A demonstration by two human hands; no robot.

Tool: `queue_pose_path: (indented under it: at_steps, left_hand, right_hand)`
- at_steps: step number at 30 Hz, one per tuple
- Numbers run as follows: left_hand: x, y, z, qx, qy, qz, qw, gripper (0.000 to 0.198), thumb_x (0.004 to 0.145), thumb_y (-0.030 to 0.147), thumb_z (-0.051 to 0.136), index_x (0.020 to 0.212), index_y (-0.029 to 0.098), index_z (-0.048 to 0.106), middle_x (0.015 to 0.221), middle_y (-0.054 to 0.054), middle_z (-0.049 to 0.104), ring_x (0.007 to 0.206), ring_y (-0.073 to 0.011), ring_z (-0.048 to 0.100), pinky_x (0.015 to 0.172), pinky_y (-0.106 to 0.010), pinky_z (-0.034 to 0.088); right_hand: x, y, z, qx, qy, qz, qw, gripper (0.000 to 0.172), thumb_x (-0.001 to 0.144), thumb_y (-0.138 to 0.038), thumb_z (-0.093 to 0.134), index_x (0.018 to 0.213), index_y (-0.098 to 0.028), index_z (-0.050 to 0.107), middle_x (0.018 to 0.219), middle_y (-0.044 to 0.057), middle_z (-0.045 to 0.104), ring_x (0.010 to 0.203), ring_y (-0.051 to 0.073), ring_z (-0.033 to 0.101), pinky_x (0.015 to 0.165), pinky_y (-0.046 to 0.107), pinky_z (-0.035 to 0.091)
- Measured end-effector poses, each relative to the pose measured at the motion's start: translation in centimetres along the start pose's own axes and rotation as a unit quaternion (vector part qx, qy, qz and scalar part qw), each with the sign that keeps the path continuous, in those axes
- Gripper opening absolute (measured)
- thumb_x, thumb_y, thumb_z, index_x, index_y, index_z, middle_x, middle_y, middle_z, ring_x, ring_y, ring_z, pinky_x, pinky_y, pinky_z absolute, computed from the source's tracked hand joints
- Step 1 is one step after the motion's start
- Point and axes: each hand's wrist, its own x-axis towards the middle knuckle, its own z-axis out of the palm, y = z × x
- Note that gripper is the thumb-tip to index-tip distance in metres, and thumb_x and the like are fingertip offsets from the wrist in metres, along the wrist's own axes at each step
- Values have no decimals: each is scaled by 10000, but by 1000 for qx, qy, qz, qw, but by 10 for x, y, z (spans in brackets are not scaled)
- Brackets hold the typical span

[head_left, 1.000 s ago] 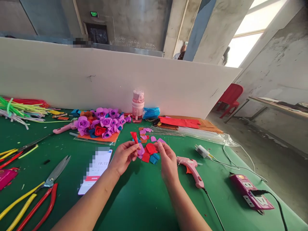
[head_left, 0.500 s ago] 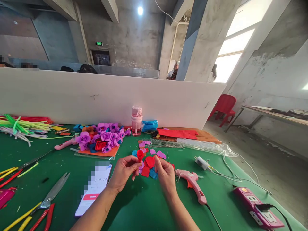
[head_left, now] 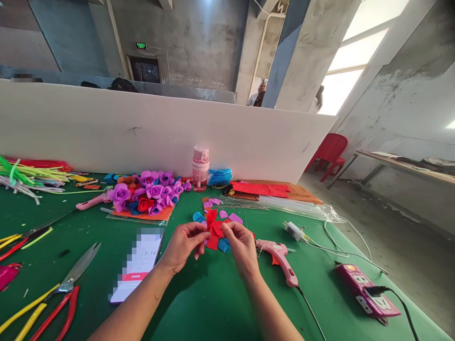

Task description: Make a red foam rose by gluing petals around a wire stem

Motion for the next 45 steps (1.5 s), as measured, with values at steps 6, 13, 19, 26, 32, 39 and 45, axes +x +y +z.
queue_pose_path:
  at_steps: [6,13,19,26,32,39,45]
  left_hand:
    - [-1,-2,2,14,-26,3,1000,256,652,375,764,719,148,667,545,16,575,396,-83,488,329,-181,341]
    - [-2,0,4,27,-42,3,999,265,658,404,757,714,155,683,541,19,556,404,-83,480,332,-182,341]
    - [-2,-1,5,35,-47,-7,998,271,636,379,775,750,160,662,635,12,594,439,-89,510,336,-184,342]
    - [7,1,-10,13,38,70,997,189,678,298,754,682,156,629,607,3,622,557,-89,549,536,-191,435]
    - [14,6,-21,-77,64,145,984,223,756,349,681,858,231,522,611,62,579,448,-70,462,459,-192,364]
    - [18,1,-26,27,79,99,992,215,702,316,713,786,181,567,460,76,464,445,-60,389,427,-175,240]
    - [19,-4,-24,44,114,78,989,287,703,382,690,589,173,529,396,71,416,399,-55,331,415,-201,216]
  right_hand:
    - [-4,-7,4,-26,-54,-10,998,286,807,-432,601,891,-179,705,812,46,690,790,194,614,743,307,473]
    - [-9,-12,7,-82,-55,-38,994,168,761,-303,626,836,-160,674,772,38,667,735,177,594,702,296,480]
    - [-9,-10,6,-55,-50,-36,997,160,769,-298,618,852,-170,668,788,32,671,758,179,602,733,303,473]
    - [2,-10,-7,63,48,2,997,249,805,-425,606,780,-187,673,695,2,642,679,143,582,693,281,459]
    - [9,3,-14,80,78,30,993,208,692,-364,730,809,-192,724,715,15,695,666,155,601,688,302,469]
    - [10,1,-15,51,96,15,994,282,700,-425,718,598,-185,612,573,-29,573,557,112,486,576,248,389]
    - [12,6,-16,-53,106,-51,992,470,857,-504,493,506,-205,402,497,-53,353,497,102,334,510,253,284]
